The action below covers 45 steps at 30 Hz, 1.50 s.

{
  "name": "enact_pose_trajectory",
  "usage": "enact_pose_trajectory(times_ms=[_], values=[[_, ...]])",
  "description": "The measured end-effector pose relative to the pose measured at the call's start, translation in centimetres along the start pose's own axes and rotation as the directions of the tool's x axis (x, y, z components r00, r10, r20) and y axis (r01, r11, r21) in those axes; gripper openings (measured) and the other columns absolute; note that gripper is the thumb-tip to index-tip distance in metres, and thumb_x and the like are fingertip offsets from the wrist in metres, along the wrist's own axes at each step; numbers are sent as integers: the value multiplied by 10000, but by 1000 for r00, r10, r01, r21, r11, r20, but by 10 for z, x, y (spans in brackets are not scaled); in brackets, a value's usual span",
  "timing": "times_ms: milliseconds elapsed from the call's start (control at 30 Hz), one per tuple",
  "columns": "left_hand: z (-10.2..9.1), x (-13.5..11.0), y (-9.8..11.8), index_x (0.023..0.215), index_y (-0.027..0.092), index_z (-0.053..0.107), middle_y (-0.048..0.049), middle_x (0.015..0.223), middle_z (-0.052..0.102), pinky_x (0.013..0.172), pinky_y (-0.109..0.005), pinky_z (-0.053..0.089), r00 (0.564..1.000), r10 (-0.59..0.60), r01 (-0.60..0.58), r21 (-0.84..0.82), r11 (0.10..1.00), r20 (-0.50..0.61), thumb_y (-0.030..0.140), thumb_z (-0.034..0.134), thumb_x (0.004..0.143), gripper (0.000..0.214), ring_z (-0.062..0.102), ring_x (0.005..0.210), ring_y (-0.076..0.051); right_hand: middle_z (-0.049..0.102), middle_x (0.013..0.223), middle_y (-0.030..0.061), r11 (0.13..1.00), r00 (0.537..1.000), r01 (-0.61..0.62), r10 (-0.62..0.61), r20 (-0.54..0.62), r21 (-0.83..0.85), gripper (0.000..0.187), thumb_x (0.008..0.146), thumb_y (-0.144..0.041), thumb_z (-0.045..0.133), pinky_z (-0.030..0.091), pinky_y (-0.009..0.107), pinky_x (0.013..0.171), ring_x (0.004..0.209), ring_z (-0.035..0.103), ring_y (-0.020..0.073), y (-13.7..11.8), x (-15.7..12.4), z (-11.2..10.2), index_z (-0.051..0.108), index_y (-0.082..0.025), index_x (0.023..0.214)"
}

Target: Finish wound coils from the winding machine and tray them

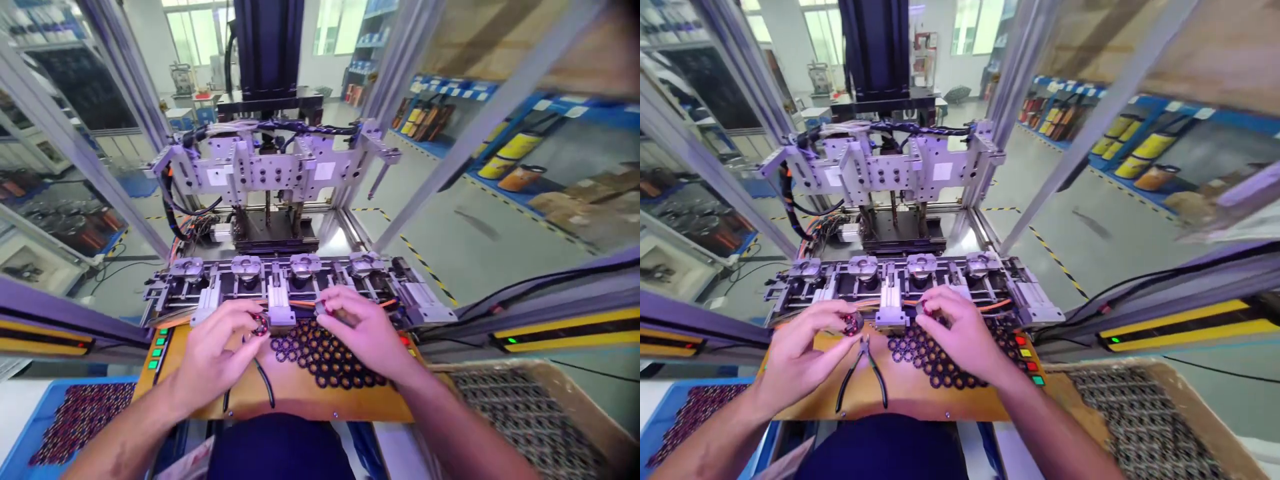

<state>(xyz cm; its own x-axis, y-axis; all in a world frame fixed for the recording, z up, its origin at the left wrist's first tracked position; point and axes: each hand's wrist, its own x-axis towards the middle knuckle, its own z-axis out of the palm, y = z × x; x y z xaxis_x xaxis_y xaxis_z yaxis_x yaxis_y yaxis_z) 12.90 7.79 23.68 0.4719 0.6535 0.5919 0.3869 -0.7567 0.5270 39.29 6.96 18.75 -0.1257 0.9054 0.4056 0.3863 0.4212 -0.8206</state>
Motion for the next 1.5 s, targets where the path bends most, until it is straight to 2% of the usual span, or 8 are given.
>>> enact_pose_trajectory(times_ms=[200, 367, 567, 733, 900, 1167, 1333, 1500], values=[[-19, -62, 17, 974, 240, 523, -58, 1046, 696, 852, -382, 592, 936, -252, 184, -267, 946, -246, -43, 715, 717, 428, 693, 974, -205, 617, 965, 71, 983, 988, 150, -146, -40, 108, 99, 850, -114, 652, 546, 339, 784, 908, 632, 183, -33, -28, 83, 620, -202, 819], [-34, -89, 27, 987, 243, 514, -36, 1040, 708, 835, -299, 586, 866, -368, 251, -344, 905, -339, -52, 738, 701, 468, 687, 982, -164, 618, 983, 82, 949, 956, 288, -293, 24, 126, 176, 845, -62, 636, 570, 334, 754, 903, 641, 188, -54, -33, 113, 624, -217, 928], [-42, -103, 31, 962, 233, 520, -31, 1020, 722, 827, -251, 575, 795, -507, 323, -475, 819, -334, -16, 755, 711, 425, 694, 954, -135, 643, 992, 86, 912, 918, 376, -391, 68, 161, 281, 824, -24, 657, 579, 330, 779, 937, 653, 189, -70, -32, 121, 602, -215, 1023], [-41, -105, 30, 973, 224, 522, -48, 1029, 726, 795, -252, 582, 770, -567, 355, -543, 761, -292, 6, 763, 715, 415, 703, 885, -130, 668, 1021, 73, 914, 936, 327, -349, 53, 238, 332, 820, -29, 673, 576, 339, 848, 975, 659, 179, -74, -33, 125, 572, -222, 1070], [-39, -107, 27, 998, 228, 534, -34, 1026, 712, 818, -258, 586, 774, -545, 346, -507, 789, -321, -16, 761, 705, 443, 695, 924, -134, 682, 1069, 97, 919, 944, 318, -331, 16, 232, 449, 817, -32, 677, 570, 381, 916, 1040, 654, 198, -76, -36, 126, 537, -206, 1207], [-30, -109, 16, 1029, 207, 563, -39, 1012, 692, 881, -306, 580, 832, -394, 278, -321, 906, -390, -85, 734, 685, 482, 676, 990, -161, 695, 1036, 110, 909, 923, 382, -383, -29, 167, 427, 825, -15, 654, 579, 356, 880, 1004, 666, 191, -78, -31, 123, 554, -174, 1208], [-26, -107, 11, 1066, 195, 569, -44, 1026, 693, 846, -267, 575, 834, -397, 299, -290, 909, -384, -73, 754, 673, 511, 682, 969, -150, 699, 1039, 119, 902, 915, 403, -402, -41, 153, 404, 833, -15, 649, 574, 341, 887, 1005, 671, 187, -81, -29, 120, 559, -161, 1199], [-25, -107, 11, 1092, 188, 580, -39, 1022, 700, 845, -247, 573, 820, -424, 340, -267, 902, -385, -42, 773, 675, 514, 693, 957, -140, 700, 1025, 88, 926, 959, 276, -282, -13, 258, 385, 821, -47, 676, 581, 323, 870, 978, 680, 179, -76, -33, 121, 584, -190, 1167]])
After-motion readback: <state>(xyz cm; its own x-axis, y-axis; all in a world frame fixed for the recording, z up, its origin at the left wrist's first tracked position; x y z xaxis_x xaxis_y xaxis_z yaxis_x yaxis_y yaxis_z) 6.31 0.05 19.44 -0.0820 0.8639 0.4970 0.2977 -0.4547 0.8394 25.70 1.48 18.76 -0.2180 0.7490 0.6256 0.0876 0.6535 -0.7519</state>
